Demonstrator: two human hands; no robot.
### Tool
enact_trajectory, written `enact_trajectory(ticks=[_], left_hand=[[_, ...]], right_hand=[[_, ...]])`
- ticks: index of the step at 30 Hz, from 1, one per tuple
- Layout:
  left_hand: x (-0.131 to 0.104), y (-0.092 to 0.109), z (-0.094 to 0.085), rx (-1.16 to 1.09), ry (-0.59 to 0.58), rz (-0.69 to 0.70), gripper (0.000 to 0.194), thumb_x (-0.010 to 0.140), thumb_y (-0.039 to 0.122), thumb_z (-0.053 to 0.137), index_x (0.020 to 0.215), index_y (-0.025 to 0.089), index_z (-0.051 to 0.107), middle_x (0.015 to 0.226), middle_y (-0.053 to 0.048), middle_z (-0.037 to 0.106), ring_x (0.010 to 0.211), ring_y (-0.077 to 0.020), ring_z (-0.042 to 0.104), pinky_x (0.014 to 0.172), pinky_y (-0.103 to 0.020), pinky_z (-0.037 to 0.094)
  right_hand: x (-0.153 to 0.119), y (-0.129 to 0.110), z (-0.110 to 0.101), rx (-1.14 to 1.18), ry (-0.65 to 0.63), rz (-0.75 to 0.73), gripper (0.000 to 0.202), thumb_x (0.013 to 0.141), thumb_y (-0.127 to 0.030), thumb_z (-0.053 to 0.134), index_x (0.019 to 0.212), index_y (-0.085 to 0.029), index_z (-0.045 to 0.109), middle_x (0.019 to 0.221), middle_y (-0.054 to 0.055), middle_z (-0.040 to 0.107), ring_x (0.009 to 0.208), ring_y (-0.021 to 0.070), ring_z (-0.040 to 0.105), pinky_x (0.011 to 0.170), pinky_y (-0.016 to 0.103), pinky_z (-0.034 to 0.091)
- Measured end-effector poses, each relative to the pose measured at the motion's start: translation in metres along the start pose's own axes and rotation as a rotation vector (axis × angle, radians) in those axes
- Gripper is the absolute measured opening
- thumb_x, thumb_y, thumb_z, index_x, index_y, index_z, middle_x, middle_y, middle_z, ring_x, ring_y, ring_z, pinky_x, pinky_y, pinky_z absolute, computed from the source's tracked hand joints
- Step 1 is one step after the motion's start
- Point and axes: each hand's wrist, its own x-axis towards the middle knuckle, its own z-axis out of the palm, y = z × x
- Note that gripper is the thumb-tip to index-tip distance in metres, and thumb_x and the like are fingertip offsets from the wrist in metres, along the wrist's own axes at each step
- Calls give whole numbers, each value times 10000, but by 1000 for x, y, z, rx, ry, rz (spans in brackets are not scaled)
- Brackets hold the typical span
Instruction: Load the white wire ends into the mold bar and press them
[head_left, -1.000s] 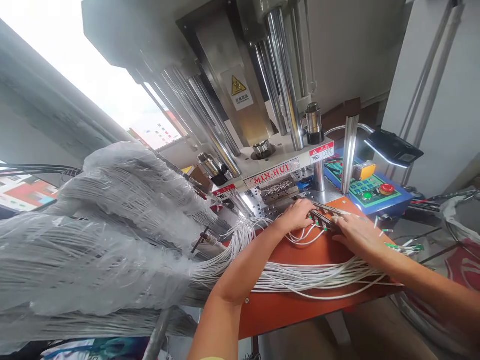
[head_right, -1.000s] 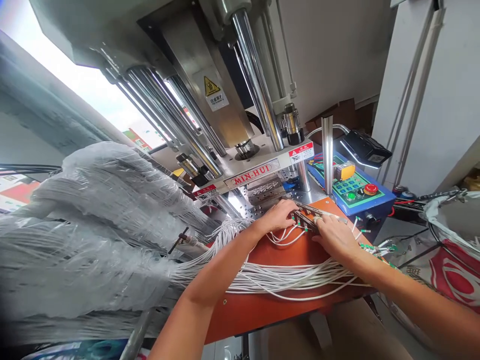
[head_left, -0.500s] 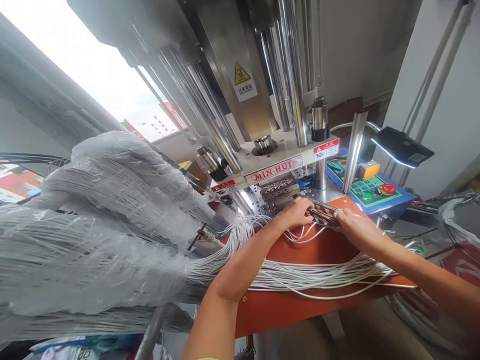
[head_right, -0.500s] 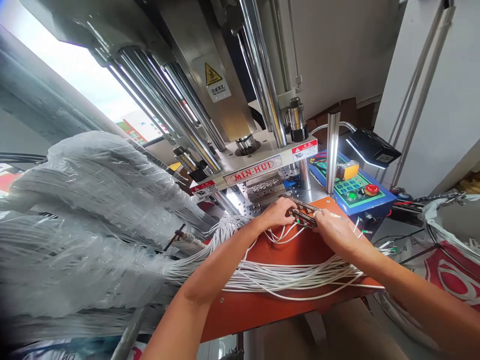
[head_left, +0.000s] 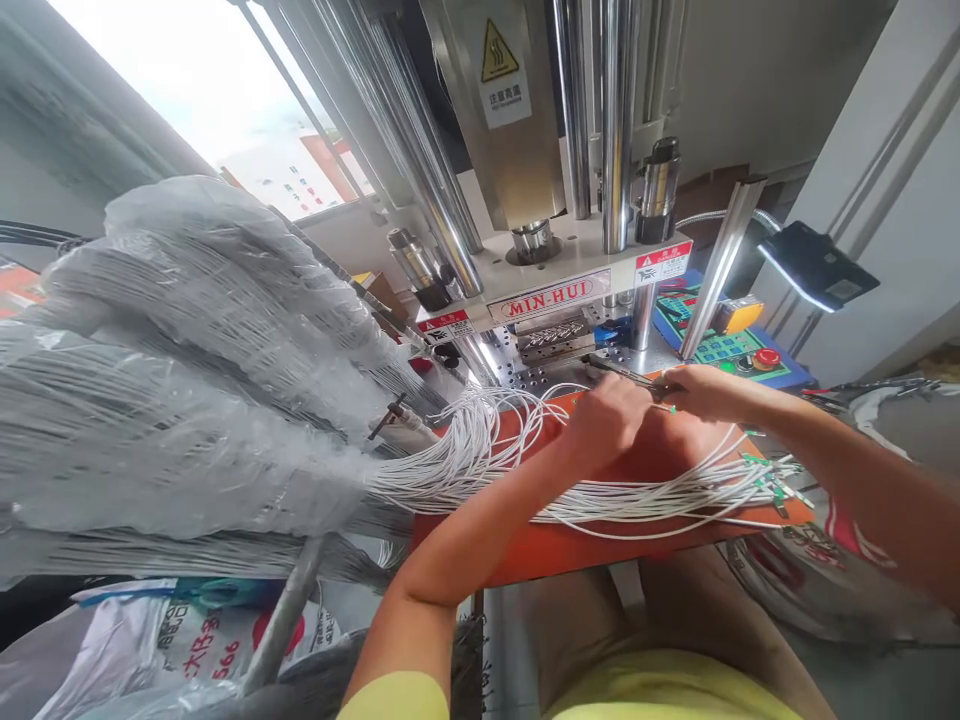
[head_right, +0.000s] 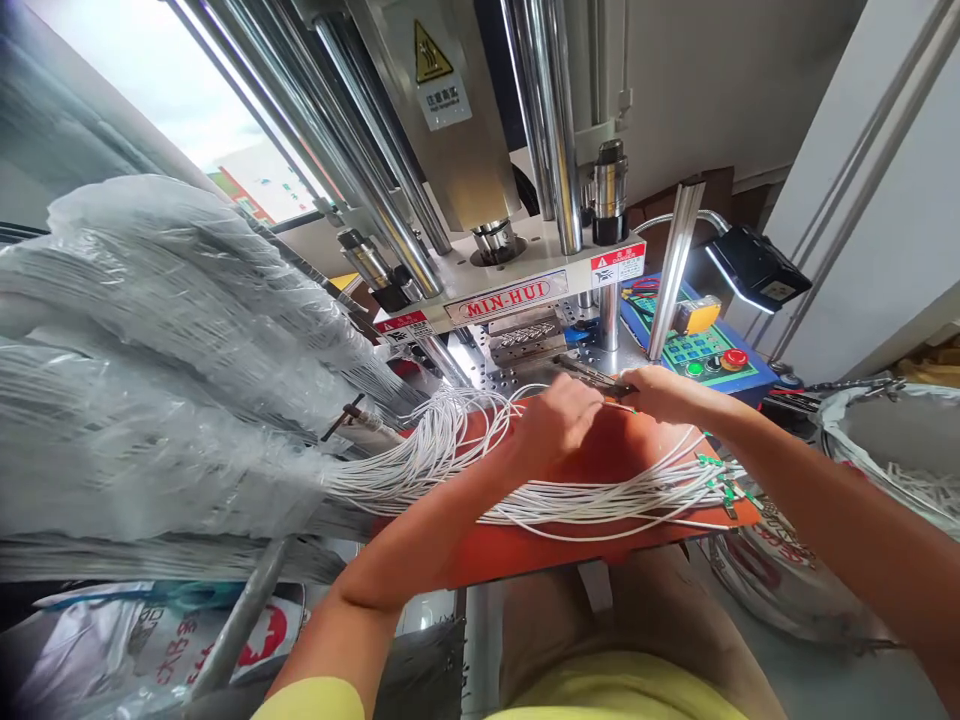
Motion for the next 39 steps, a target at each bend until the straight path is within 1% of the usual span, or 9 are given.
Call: enact_trajectory(ticks=[4,7,10,13,17,21,25,33,39], left_hand=[[-18,56,32,113,-117,-5,281,925,127,392,1162,105,542,1146,-150,603,1127,-249,542,854,-322,487],[-3,59,64,183,-127,-104,382,920,116,415,1287,25,470,1317,-232,512,1295,-289,441,907,-322,474],[22,46,79,232,-167,-241,340,924,78,374,1210,-6,536,1208,-229,587,1197,-285,527,873,-326,490],[33,40,80,249,-130,-244,297,933,91,369,1122,40,592,1099,-178,635,1075,-267,582,859,-355,497],[15,49,80,235,-61,-147,215,936,186,431,990,79,610,1071,-164,628,1037,-279,574,821,-386,507],[-10,52,72,24,43,-293,197,940,171,408,1073,120,543,941,-90,655,870,-201,609,737,-318,520],[-19,41,59,-126,167,-354,166,968,206,408,989,177,570,926,-44,673,874,-164,617,786,-282,516],[-21,28,69,-69,159,-292,190,957,270,472,992,217,650,852,-28,694,817,-160,636,734,-283,510],[-15,27,68,-42,249,-280,189,952,226,466,915,190,647,820,-37,689,799,-167,628,729,-288,508]], right_hand=[[2,-10,-14,-102,17,-56,129,830,-194,475,806,-171,600,482,-21,529,428,117,505,448,232,326],[1,-16,-13,-128,26,-51,149,848,-194,452,824,-168,597,442,-30,507,397,117,491,454,237,323],[-2,-16,-9,-136,40,-19,171,848,-194,433,859,-165,601,437,-34,506,366,125,483,438,240,320],[-1,-13,-6,-148,105,-42,132,809,-160,473,820,-166,605,522,-19,560,441,123,531,472,231,347],[3,-5,-1,-110,136,-21,133,809,-181,482,842,-170,610,636,1,602,521,126,562,466,222,351],[6,6,14,-64,174,-67,128,802,-195,490,869,-179,598,684,-3,607,557,111,551,480,209,353],[9,15,31,-36,172,-100,113,806,-203,475,878,-185,559,651,-14,590,544,111,537,505,216,362],[18,31,48,-3,188,-129,114,820,-227,476,909,-193,540,829,42,655,734,165,606,640,241,416],[16,29,49,22,190,-134,114,828,-227,478,923,-195,534,870,58,659,770,178,615,646,243,402]])
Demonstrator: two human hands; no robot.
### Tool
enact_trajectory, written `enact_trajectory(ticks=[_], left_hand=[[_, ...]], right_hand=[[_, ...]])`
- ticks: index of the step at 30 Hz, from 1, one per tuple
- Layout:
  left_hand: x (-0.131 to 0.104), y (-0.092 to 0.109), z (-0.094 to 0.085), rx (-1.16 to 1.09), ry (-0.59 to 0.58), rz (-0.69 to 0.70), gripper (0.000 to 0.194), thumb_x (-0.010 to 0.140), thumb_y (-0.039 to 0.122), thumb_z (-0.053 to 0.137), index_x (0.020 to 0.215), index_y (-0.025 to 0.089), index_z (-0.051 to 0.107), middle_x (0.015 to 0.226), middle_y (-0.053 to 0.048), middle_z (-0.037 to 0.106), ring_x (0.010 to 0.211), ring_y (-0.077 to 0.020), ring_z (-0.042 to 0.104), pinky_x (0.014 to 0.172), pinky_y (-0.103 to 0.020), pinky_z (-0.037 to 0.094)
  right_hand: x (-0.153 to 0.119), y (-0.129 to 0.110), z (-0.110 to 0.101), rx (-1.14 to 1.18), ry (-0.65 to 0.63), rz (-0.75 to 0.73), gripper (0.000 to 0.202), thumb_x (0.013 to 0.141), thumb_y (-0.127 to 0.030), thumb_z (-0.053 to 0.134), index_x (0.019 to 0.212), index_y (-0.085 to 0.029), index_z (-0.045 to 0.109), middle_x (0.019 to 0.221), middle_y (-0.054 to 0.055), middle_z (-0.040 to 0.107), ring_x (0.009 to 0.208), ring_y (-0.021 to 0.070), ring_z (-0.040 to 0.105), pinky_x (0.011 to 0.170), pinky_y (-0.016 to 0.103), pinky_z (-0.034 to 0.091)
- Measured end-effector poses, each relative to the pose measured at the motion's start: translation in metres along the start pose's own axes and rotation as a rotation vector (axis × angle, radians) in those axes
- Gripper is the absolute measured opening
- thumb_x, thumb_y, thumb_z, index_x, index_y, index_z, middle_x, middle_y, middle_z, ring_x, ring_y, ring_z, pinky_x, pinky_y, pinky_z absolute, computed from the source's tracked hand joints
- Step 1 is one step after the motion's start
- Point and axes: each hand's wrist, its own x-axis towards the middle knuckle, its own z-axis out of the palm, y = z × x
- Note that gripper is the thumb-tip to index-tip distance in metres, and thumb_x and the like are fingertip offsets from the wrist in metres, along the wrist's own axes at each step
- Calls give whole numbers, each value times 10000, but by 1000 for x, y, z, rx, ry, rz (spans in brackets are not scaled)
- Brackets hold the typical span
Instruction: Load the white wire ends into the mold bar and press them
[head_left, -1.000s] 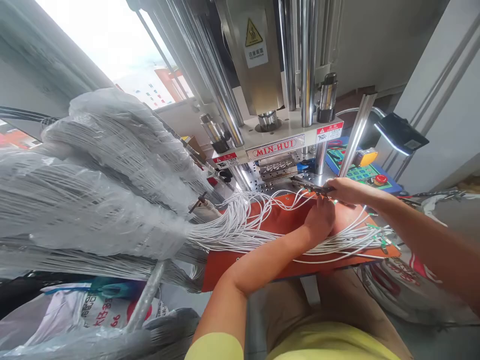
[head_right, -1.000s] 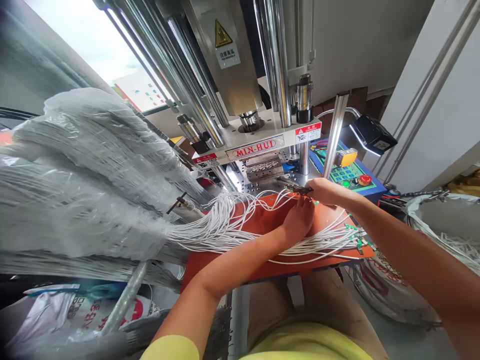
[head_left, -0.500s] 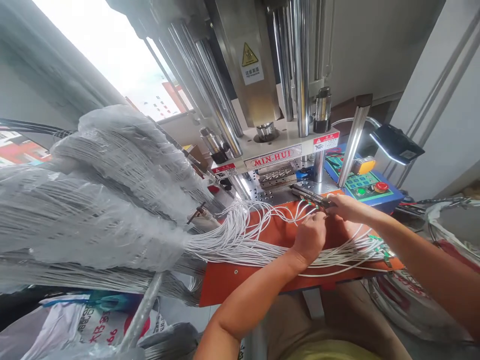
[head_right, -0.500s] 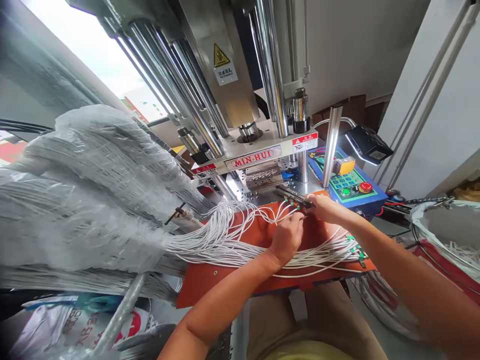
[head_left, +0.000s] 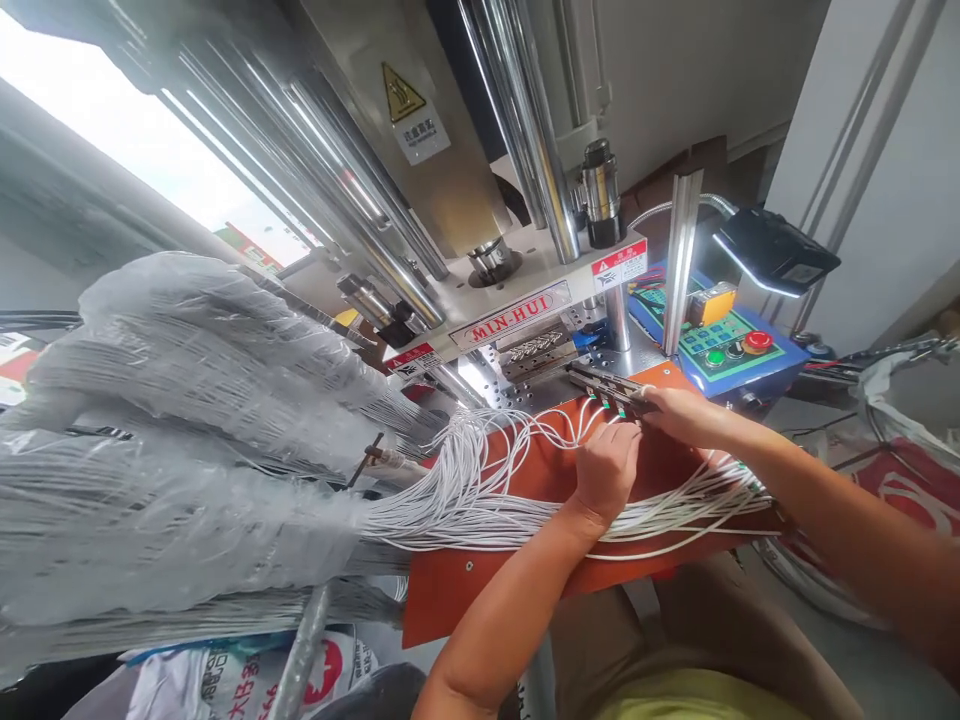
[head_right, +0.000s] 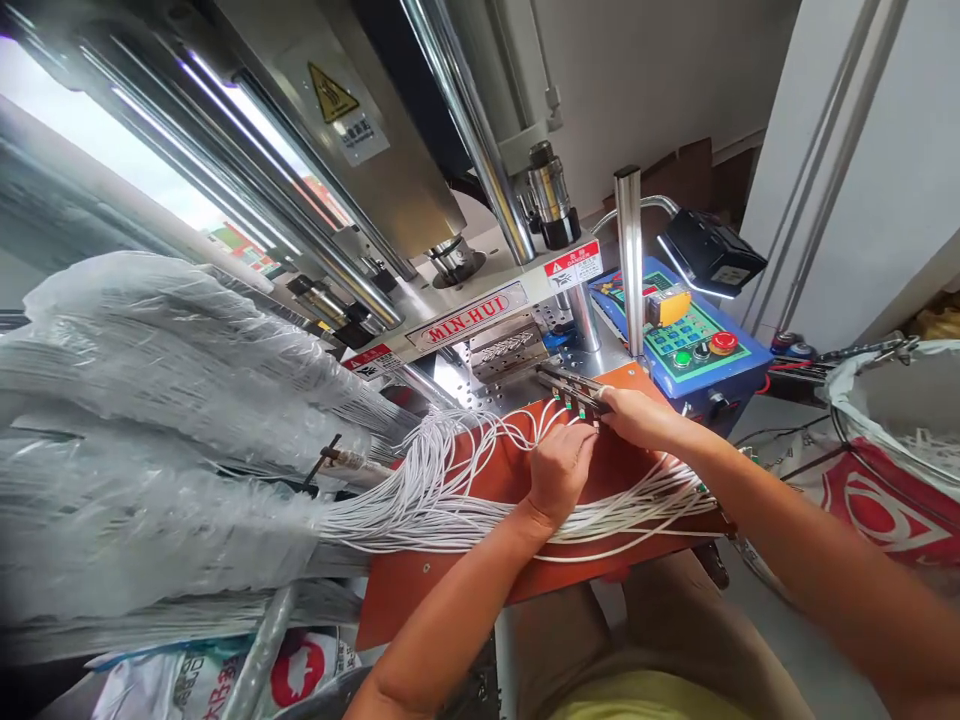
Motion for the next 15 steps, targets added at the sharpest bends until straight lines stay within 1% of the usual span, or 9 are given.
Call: enact_trajectory(ticks=[3,6,9,13,15], left_hand=[[3,0,2,-13,-1,-7,156,937,205,487,891,193,636,814,-32,687,779,-163,623,734,-290,512],[4,-1,5,-11,-2,-14,152,930,185,486,891,193,633,809,-34,689,770,-163,625,745,-295,518],[4,-3,7,-22,-18,-7,167,937,185,468,904,190,632,801,-39,688,766,-166,635,727,-293,526],[4,-3,10,-63,-34,6,182,950,191,444,939,189,625,870,-52,701,811,-165,658,765,-299,540],[4,-4,10,-84,-32,17,182,948,174,439,945,182,621,895,-58,700,834,-162,663,785,-294,543]], right_hand=[[1,1,0,43,-9,-28,104,831,-206,477,914,-202,540,893,55,670,801,176,620,675,241,405],[2,4,1,61,2,-27,109,832,-199,485,915,-208,556,882,48,679,785,175,619,674,243,409],[3,7,5,58,17,-23,109,838,-216,489,920,-209,561,869,50,678,771,178,618,655,244,405],[3,7,8,35,7,24,145,855,-243,457,956,-210,555,855,53,668,717,182,614,586,247,383],[3,6,7,48,1,24,148,853,-238,458,959,-214,558,861,48,670,718,177,616,594,244,387]])
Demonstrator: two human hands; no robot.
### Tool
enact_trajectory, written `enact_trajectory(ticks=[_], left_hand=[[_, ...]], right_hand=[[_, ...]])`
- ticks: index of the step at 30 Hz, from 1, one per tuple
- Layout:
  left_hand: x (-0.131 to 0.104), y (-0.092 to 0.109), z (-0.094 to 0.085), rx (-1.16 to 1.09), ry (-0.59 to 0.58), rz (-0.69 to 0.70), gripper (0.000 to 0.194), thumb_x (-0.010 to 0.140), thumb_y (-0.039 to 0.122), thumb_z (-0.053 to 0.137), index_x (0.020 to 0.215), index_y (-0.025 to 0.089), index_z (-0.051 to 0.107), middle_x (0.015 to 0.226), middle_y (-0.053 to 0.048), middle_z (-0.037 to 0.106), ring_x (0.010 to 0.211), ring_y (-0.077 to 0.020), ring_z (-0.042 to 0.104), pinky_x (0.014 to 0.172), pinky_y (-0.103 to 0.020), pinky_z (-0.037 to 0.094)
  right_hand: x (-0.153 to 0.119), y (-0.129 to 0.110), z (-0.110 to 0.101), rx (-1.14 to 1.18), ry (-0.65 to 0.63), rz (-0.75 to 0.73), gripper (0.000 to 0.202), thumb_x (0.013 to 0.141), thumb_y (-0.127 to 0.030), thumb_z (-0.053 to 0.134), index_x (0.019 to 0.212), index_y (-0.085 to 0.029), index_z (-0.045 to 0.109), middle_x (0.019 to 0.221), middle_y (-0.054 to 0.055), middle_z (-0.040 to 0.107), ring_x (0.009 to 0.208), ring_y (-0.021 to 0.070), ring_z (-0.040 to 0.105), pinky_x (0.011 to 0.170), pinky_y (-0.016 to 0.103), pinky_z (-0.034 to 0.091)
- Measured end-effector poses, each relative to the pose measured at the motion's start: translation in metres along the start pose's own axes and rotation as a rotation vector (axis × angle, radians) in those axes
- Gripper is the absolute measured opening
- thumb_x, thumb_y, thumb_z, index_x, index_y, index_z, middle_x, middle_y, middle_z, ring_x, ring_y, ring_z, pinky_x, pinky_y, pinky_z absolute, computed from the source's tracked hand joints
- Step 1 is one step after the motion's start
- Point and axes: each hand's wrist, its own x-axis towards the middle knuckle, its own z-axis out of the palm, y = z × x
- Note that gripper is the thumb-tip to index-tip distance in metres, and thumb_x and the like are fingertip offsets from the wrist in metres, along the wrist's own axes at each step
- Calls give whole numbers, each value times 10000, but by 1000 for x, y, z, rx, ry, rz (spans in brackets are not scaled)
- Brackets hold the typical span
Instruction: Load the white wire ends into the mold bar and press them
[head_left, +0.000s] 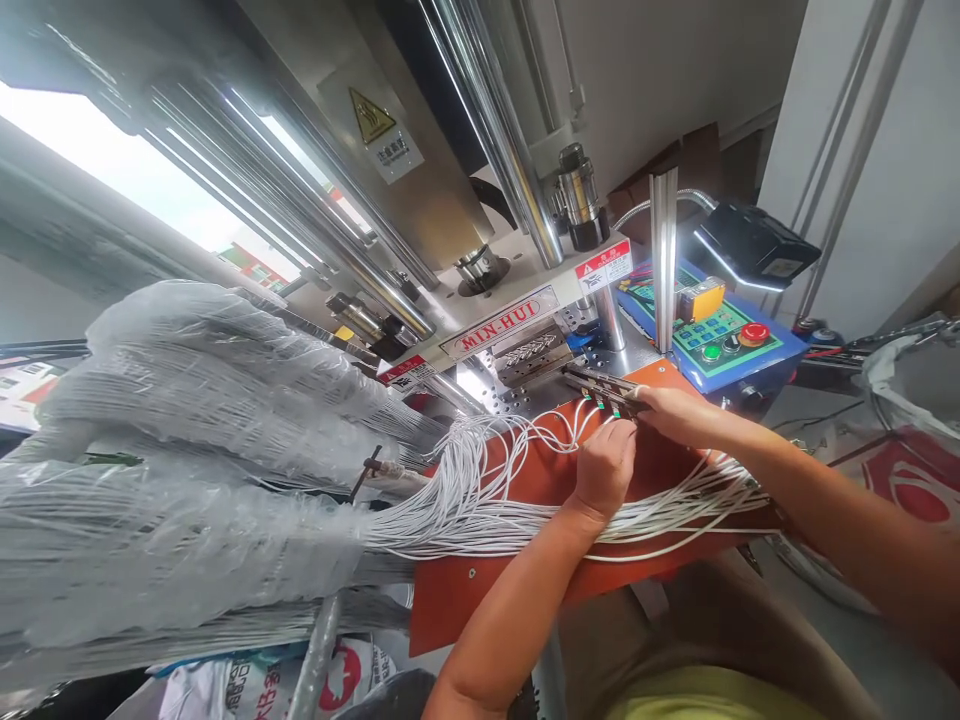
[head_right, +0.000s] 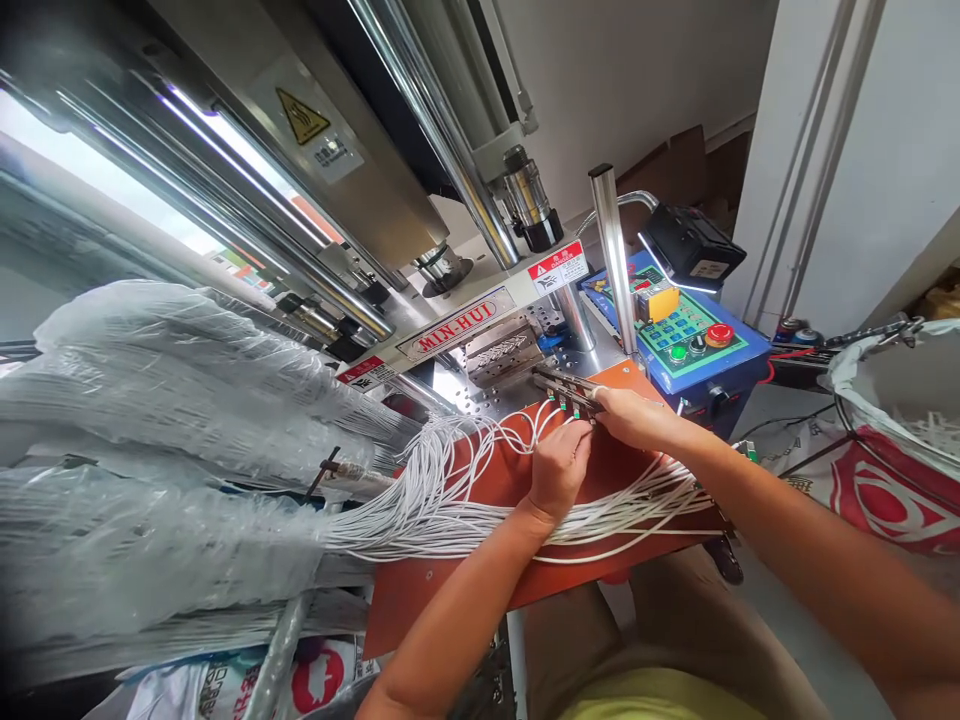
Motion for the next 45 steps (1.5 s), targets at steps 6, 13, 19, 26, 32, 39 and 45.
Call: enact_trajectory(ticks=[6,13,19,26,32,39,45], left_hand=[[-1,-2,2,-32,8,-8,169,943,159,449,970,178,615,912,-54,699,854,-152,665,804,-285,547],[0,-3,4,2,3,-50,158,939,167,462,957,172,619,841,-47,692,802,-157,669,767,-274,539],[-1,-2,7,-16,47,-45,147,929,161,483,911,172,628,807,-44,692,763,-162,663,742,-274,535],[0,-5,7,-113,47,-69,155,928,139,472,965,177,617,877,-49,708,806,-168,675,762,-284,550],[-2,-2,7,-113,0,-93,194,937,124,430,1001,178,605,909,-55,704,840,-171,671,767,-285,550],[15,0,-38,56,71,-71,268,909,160,502,1153,220,595,1069,-42,694,1017,-193,610,937,-338,497],[74,-70,-56,77,-318,-110,511,746,266,738,1226,168,591,1259,-89,623,1266,-264,465,1105,-399,367]], right_hand=[[-2,-1,-5,62,40,-58,138,833,-222,533,953,-220,601,873,45,691,790,188,624,704,250,424],[-4,-2,-1,70,65,-61,168,841,-214,532,993,-224,603,911,53,694,821,200,638,726,254,433],[-7,-1,-8,167,-17,-156,240,839,-307,536,1057,-220,586,1005,61,687,892,218,629,762,268,462],[-8,2,-13,245,-73,-221,380,790,-391,574,1131,-225,551,1098,62,658,973,243,603,846,327,467],[-6,4,0,106,18,-94,247,774,-413,592,924,-226,533,907,45,668,809,225,628,687,307,459],[-14,-8,3,13,102,-74,195,788,-355,597,935,-243,534,962,33,672,885,215,641,707,285,452],[-18,-13,3,-64,108,-48,229,808,-363,593,990,-242,525,1012,42,655,938,232,630,730,312,452]])
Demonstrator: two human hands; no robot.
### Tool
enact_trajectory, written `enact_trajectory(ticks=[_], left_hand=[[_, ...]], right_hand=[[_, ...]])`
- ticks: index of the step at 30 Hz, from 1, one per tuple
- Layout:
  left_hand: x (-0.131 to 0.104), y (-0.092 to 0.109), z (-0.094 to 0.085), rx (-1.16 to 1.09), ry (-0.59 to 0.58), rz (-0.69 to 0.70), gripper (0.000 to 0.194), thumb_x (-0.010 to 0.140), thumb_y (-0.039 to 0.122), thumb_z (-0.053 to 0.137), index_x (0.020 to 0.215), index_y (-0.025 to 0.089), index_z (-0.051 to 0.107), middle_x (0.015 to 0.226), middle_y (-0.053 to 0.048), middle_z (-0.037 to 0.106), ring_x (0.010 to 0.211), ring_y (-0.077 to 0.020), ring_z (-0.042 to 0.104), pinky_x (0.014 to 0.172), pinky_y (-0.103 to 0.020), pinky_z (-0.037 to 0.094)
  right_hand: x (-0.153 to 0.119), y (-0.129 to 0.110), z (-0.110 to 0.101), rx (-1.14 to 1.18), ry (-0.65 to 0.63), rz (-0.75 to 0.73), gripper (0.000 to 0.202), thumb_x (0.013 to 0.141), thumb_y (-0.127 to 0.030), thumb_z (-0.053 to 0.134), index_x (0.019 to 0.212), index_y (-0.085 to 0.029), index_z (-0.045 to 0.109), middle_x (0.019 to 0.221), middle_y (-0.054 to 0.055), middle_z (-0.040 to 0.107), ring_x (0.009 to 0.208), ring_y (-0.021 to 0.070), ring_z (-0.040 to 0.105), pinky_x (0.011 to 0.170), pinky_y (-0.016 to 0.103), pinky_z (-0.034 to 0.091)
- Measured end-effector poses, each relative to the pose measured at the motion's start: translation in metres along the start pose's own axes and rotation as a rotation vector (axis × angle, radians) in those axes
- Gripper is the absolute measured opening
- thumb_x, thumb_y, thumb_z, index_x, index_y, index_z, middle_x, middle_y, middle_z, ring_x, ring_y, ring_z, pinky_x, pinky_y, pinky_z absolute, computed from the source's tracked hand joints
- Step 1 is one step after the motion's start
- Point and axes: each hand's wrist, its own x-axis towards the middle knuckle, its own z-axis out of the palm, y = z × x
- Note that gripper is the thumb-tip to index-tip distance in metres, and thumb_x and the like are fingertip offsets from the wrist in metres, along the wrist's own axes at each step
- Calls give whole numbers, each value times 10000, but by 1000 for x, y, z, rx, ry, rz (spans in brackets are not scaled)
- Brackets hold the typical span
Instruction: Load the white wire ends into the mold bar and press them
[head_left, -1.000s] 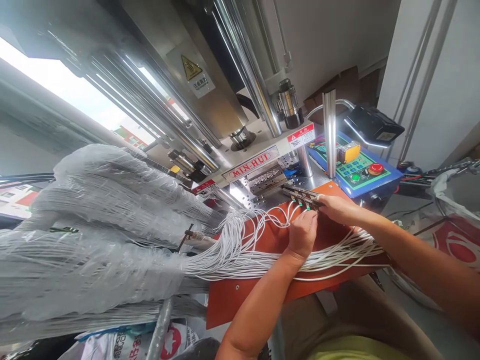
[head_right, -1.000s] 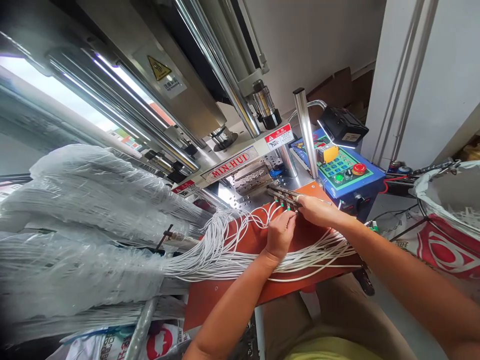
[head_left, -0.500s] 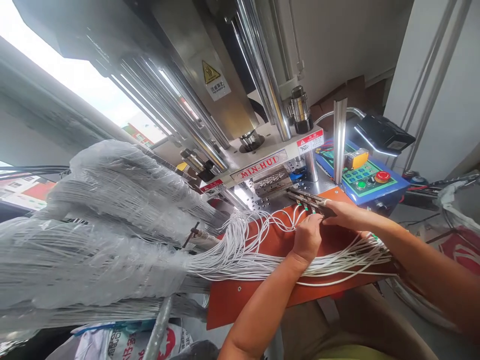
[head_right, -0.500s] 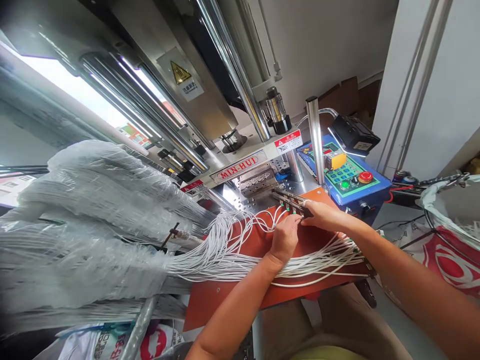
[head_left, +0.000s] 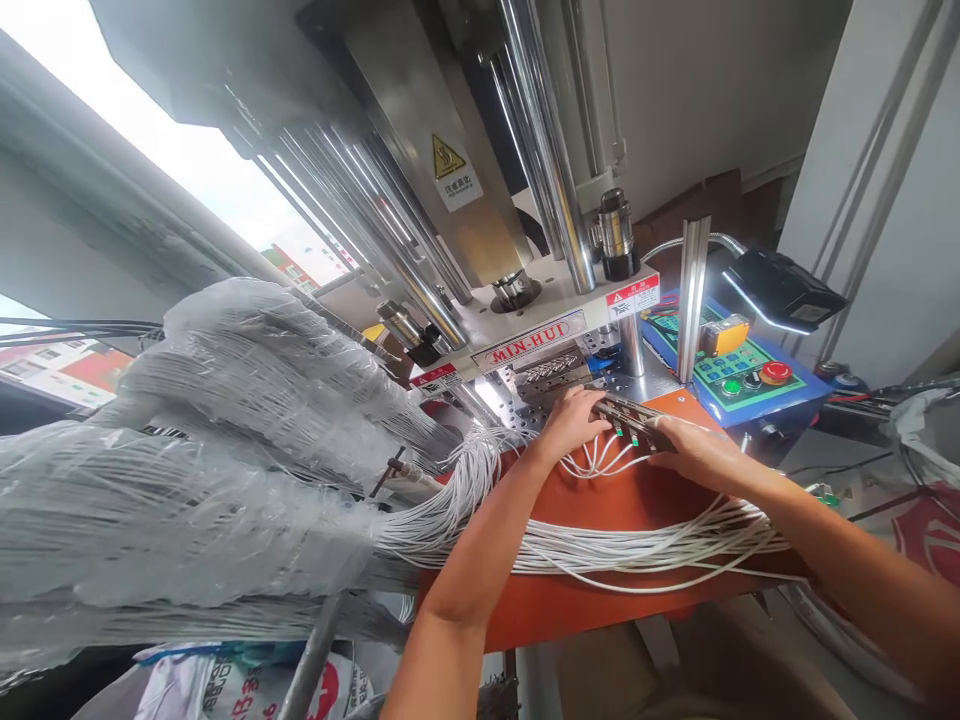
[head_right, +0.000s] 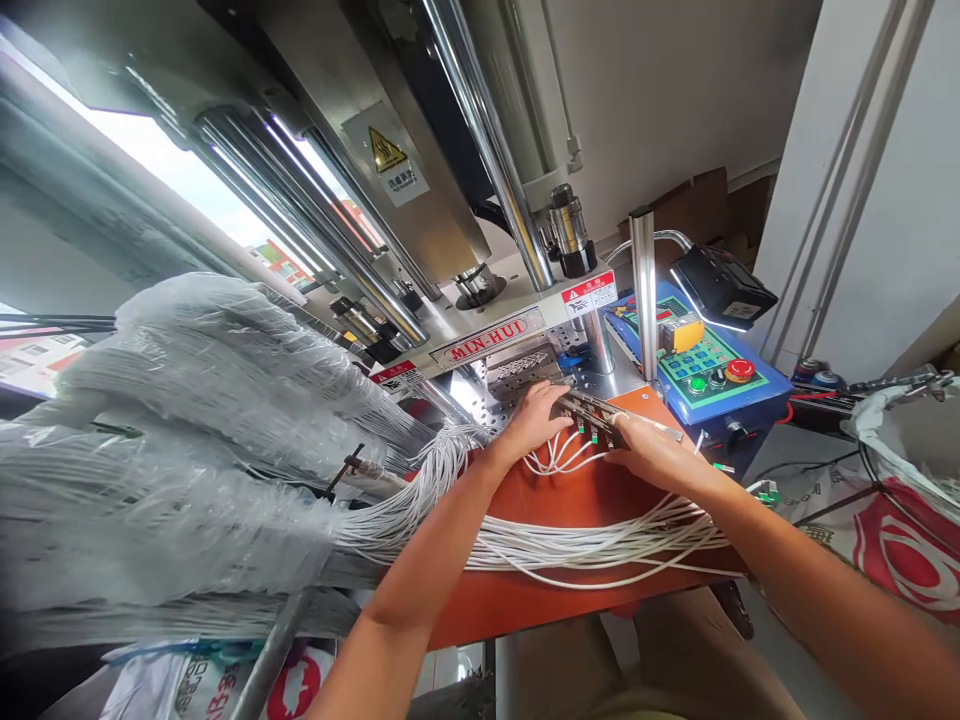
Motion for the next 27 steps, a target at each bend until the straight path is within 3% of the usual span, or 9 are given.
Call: enact_trajectory(ticks=[2,4,12,18,22,27], left_hand=[[11,-14,0,8,-127,50,513,755,310,725,1230,169,593,1256,-86,623,1251,-262,481,1093,-385,375],[16,-18,1,11,-182,106,456,779,321,689,1202,168,610,1210,-82,638,1189,-244,528,1066,-364,396],[16,-19,7,60,-185,119,409,720,312,720,1105,196,644,1153,-69,583,1050,-233,567,962,-348,465],[17,-30,9,85,-199,252,390,708,314,751,1047,198,598,1161,-74,594,1217,-261,470,1046,-406,381],[13,-36,-4,90,-107,251,387,709,349,739,1032,199,587,1053,-56,627,1036,-234,551,991,-391,407],[13,-65,-23,16,123,76,333,687,257,738,987,200,606,1037,-49,641,1034,-224,555,935,-348,438]], right_hand=[[-1,-2,-1,13,0,2,220,806,-345,600,980,-234,524,1002,44,655,934,230,630,745,314,454],[-3,-6,-3,30,11,-10,217,794,-321,615,969,-227,527,997,47,655,940,228,628,765,313,456],[-6,-21,-16,-23,-13,65,178,819,-300,623,951,-227,529,1010,32,665,954,221,638,744,290,452],[-11,-12,0,-118,69,-29,210,824,-294,607,989,-208,511,994,71,657,951,252,628,762,331,459],[1,-6,-4,-83,53,-137,258,837,-284,569,1076,-227,489,1026,70,637,926,232,632,751,317,466],[70,-19,-32,-209,-6,-196,259,809,-256,579,1061,-216,537,1014,83,642,840,230,657,671,308,472]])
